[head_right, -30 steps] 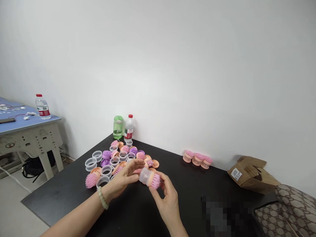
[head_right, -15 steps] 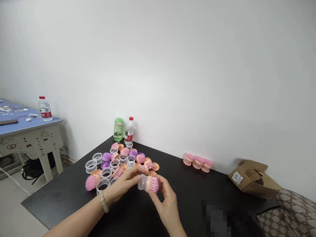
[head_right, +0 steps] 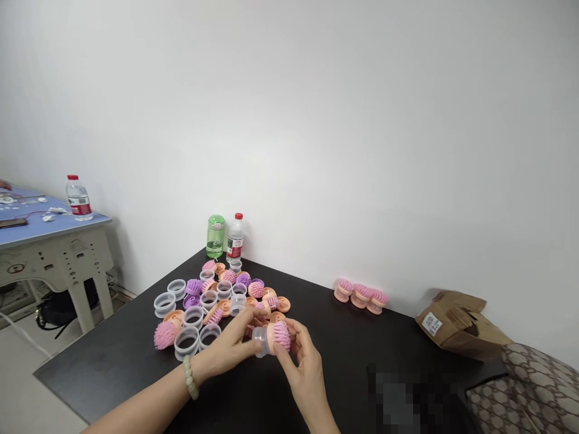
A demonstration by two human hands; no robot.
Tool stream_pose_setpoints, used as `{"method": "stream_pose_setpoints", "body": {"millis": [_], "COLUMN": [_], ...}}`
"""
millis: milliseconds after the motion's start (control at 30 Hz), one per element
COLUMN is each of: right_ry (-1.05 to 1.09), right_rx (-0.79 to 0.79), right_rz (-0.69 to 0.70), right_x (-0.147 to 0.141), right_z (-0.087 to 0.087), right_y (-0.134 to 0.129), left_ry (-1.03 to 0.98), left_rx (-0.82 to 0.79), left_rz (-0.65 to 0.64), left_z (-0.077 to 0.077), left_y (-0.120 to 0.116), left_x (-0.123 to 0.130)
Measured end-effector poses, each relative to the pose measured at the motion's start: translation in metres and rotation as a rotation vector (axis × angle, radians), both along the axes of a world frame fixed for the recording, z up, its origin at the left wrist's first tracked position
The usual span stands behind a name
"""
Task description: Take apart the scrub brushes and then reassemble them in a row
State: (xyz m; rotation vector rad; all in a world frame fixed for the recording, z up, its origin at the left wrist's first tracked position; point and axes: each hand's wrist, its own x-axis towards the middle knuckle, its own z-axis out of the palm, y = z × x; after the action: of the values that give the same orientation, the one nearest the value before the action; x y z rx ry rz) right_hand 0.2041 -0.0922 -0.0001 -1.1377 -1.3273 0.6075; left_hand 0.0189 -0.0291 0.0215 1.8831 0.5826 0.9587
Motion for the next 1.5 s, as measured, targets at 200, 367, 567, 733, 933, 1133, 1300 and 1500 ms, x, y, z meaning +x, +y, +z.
{"method": "stream_pose_setpoints", "body": {"millis": [200, 367, 567, 733, 933, 1133, 1300, 1500], "right_ry": [0.006, -0.015, -0.024, 0.007, -0.054, -0.116, -0.444, -0.615], "right_rx": [-0.006, -0.009, 0.001, -0.019, -0.022, 0.026, 0.086, 0.126], "right_rz": [0.010, 0.000, -0.001, 0.046, 0.066, 0.000, -0.213, -0.131], "right_x": [0.001, -0.001, -0.002, -0.002, -0.006, 0.006, 0.018, -0.004], "right_z": [0.000, -0.001, 0.000, 0.003, -0.004, -0.014, -0.030, -0.043], "right_y": [0.000, 0.000, -0.001, -0.002, -0.001, 0.008, 0.021, 0.034], "left_ry": [-0.039, -0.023, -0.088, -0.153, -0.010, -0.215, -0.401, -0.380], "left_rx": [-0.218, -0.007, -0.331, -0.444, -0.208, -0.378, -0.423, -0.376], "left_rz": [-0.067, 0.031, -0.096, -0.186, -0.115, -0.138, 0.139, 0.303], "left_z": [0.001, 0.000, 0.004, -0.002, -0.009, 0.004, 0.008, -0.003], "left_y": [0.004, 0.002, -0.001, 0.004, 0.005, 0.003, 0.014, 0.020], "left_x": [0.001, 0.001, 0.000, 0.000, 0.001, 0.000, -0.007, -0.006]}}
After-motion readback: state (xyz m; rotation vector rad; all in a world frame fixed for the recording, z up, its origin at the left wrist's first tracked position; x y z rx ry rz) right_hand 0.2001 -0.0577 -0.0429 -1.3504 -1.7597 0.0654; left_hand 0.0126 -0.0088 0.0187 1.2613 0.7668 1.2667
